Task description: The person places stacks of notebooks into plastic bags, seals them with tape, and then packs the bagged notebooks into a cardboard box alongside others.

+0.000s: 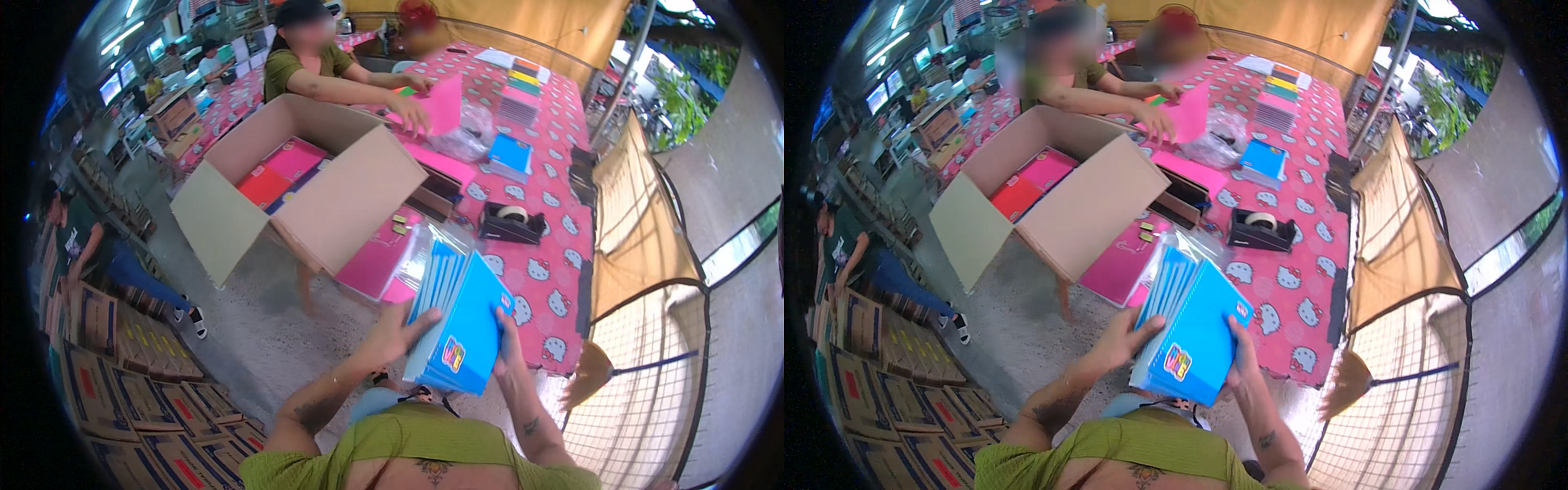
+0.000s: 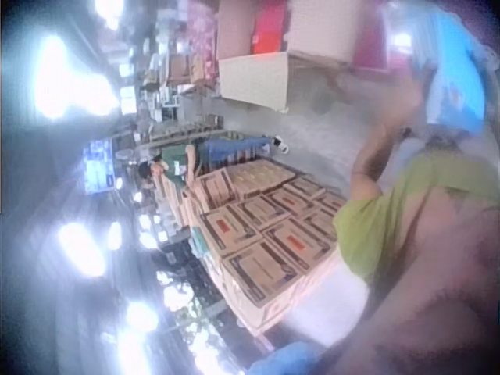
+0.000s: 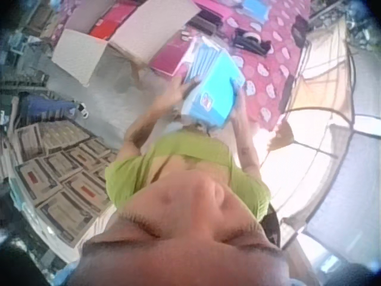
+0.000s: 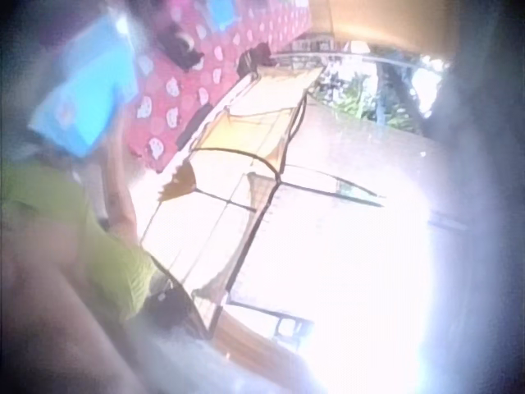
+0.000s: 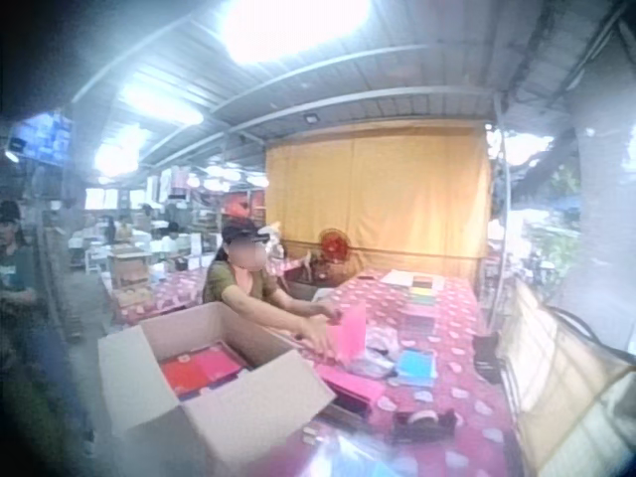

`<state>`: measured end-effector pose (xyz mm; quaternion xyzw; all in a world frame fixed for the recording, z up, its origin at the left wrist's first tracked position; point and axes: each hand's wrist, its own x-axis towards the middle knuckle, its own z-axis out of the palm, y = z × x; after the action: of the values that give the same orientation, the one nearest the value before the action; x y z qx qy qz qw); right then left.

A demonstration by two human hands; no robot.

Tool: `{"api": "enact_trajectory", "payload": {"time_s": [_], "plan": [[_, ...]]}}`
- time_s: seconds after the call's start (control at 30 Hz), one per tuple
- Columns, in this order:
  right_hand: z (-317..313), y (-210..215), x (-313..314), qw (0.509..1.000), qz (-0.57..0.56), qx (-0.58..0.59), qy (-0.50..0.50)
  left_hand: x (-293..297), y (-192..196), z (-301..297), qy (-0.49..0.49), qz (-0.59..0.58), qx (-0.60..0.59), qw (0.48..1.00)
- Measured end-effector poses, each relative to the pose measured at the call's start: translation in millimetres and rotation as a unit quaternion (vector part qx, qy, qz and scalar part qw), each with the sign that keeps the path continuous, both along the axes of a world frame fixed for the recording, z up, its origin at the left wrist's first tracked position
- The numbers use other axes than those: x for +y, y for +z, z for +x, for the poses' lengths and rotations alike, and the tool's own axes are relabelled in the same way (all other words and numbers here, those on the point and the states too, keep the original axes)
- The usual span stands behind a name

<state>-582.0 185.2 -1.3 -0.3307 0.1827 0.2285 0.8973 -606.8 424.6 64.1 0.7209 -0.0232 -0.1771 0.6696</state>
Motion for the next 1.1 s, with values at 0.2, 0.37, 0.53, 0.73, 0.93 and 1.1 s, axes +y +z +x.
{"api": "enact_trajectory", "payload": {"time_s": [0.2,0.37,0.53,0.73,0.93,1.1], "plan": [[-94,-39,-46,0.999,-0.029,0.004,-0.037,-36,-27,-45,-0.157,-0.063,-0.02,0.985],[-92,-40,-50,0.997,-0.047,0.014,-0.057,-51,-34,-28,-0.192,-0.072,0.054,0.977],[-73,-53,-52,0.994,-0.09,-0.002,-0.065,-60,-49,-5,-0.243,-0.077,0.006,0.967],[-5,16,-70,0.794,-0.512,-0.329,0.001,-49,39,90,-0.138,0.26,-0.44,0.848],[75,42,-88,0.371,-0.788,-0.475,0.123,-85,-31,132,-0.172,0.274,-0.349,0.88],[114,-16,-105,0.332,-0.821,-0.417,0.206,-136,-49,140,-0.166,0.371,-0.472,0.782]]}}
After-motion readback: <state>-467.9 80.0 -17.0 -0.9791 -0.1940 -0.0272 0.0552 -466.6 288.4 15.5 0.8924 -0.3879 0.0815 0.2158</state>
